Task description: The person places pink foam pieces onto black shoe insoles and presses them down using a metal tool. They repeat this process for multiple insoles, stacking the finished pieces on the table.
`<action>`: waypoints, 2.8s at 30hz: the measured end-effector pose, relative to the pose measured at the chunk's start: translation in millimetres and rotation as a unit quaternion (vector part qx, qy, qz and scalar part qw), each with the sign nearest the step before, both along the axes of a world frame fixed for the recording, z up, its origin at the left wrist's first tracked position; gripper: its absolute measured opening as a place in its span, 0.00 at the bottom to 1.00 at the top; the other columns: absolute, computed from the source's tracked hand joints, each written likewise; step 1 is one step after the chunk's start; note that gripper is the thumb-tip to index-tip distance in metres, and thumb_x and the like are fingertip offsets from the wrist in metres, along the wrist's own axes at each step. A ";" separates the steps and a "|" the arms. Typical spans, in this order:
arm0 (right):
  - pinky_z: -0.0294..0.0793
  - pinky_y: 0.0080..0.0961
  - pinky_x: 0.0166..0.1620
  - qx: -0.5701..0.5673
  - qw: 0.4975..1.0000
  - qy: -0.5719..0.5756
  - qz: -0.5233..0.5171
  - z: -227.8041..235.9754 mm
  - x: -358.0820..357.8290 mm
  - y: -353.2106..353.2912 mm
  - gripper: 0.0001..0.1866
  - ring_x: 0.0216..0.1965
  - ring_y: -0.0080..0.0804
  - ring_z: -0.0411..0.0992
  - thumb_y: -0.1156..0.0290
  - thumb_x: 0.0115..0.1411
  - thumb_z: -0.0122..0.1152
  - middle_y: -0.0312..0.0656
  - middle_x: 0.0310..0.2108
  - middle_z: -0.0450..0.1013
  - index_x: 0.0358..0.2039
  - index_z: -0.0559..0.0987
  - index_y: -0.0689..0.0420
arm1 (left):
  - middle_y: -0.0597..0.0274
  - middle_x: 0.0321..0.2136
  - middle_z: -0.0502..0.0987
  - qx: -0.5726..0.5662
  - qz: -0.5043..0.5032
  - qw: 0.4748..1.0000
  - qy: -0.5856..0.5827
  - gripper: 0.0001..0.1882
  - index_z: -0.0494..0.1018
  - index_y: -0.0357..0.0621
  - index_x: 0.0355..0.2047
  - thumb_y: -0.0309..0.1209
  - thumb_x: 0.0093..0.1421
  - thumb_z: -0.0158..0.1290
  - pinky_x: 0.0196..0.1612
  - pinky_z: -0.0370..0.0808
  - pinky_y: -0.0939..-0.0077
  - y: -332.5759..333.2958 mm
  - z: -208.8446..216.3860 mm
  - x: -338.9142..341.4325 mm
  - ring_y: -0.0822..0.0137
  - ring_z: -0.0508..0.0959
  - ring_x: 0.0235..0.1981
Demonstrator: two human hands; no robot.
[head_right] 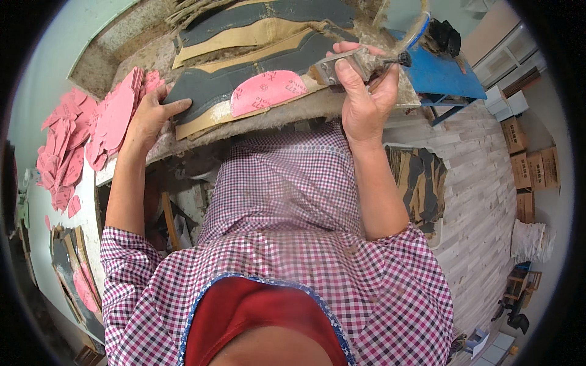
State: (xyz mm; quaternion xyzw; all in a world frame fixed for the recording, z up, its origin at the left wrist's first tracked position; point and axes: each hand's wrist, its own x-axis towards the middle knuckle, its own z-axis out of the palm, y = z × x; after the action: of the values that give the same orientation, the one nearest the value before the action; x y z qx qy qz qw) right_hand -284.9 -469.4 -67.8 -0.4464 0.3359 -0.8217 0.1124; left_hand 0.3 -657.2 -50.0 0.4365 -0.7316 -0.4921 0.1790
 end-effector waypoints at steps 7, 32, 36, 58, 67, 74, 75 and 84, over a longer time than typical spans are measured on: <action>0.77 0.27 0.47 -0.036 0.990 0.098 -0.090 27.4 -2.6 -32.0 0.19 0.44 0.31 0.75 0.78 0.59 0.63 0.45 0.45 0.73 0.48 0.66 0.59 | 0.58 0.34 0.78 -0.010 0.029 0.990 0.135 0.18 0.72 0.35 0.42 0.28 0.53 0.64 0.42 0.73 0.76 11.7 -10.8 -0.8 0.70 0.77 0.35; 0.75 0.25 0.46 -0.008 0.986 0.126 -0.113 20.2 27.1 -38.0 0.19 0.41 0.26 0.74 0.78 0.57 0.64 0.45 0.45 0.75 0.46 0.67 0.60 | 0.61 0.42 0.76 -0.068 0.021 0.985 0.155 0.22 0.71 0.39 0.51 0.23 0.56 0.60 0.47 0.71 0.79 30.3 -11.9 -3.4 0.73 0.74 0.42; 0.74 0.30 0.51 0.013 0.981 0.114 -0.156 10.2 12.7 -28.0 0.18 0.46 0.33 0.74 0.78 0.59 0.62 0.48 0.46 0.74 0.48 0.66 0.60 | 0.62 0.42 0.76 -0.018 0.002 0.987 0.158 0.24 0.69 0.40 0.53 0.22 0.55 0.60 0.48 0.71 0.79 28.5 -10.7 0.3 0.73 0.74 0.42; 0.73 0.63 0.54 -0.118 0.992 0.031 -0.028 49.0 3.7 32.8 0.15 0.50 0.50 0.73 0.80 0.62 0.55 0.58 0.47 0.72 0.49 0.67 0.64 | 0.66 0.42 0.78 -0.297 -0.047 0.909 0.288 0.17 0.75 0.41 0.51 0.23 0.60 0.58 0.48 0.71 0.82 23.6 58.3 -34.8 0.76 0.75 0.44; 0.74 0.59 0.54 -0.081 0.994 -0.002 0.071 43.1 18.8 47.9 0.16 0.51 0.50 0.72 0.81 0.61 0.54 0.57 0.47 0.72 0.50 0.68 0.61 | 0.55 0.47 0.77 -0.638 -0.280 0.717 -0.016 0.19 0.79 0.44 0.39 0.14 0.47 0.53 0.49 0.79 0.68 46.2 -0.9 -22.7 0.56 0.78 0.49; 0.77 0.40 0.52 -0.015 0.994 -0.041 0.102 3.8 62.2 11.9 0.21 0.49 0.41 0.74 0.83 0.58 0.60 0.53 0.48 0.72 0.50 0.64 0.60 | 0.55 0.36 0.74 -0.602 -0.219 0.768 0.017 0.16 0.75 0.41 0.35 0.14 0.43 0.54 0.39 0.77 0.64 59.1 -7.5 -27.6 0.54 0.77 0.39; 0.77 0.33 0.50 -0.004 0.996 -0.046 0.082 2.3 64.4 8.7 0.20 0.48 0.37 0.74 0.80 0.58 0.62 0.50 0.46 0.73 0.49 0.66 0.60 | 0.55 0.35 0.74 -0.601 -0.218 0.769 0.017 0.17 0.75 0.41 0.35 0.14 0.43 0.54 0.39 0.77 0.63 58.7 -6.6 -28.0 0.54 0.77 0.38; 0.73 0.24 0.47 0.050 0.980 0.074 -0.178 -8.9 -36.6 27.0 0.18 0.42 0.26 0.73 0.74 0.59 0.65 0.43 0.43 0.76 0.45 0.68 0.61 | 0.57 0.31 0.72 -0.607 -0.208 0.765 0.050 0.13 0.74 0.40 0.32 0.16 0.43 0.55 0.33 0.74 0.65 58.3 -13.6 -25.0 0.56 0.75 0.33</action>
State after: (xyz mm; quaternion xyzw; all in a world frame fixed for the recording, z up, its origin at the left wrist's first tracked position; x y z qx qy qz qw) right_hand -321.5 -442.4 -76.7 -0.4334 0.4576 -0.7754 -0.0387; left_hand -24.7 -598.9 -63.6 0.0480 -0.9405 0.0084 0.3362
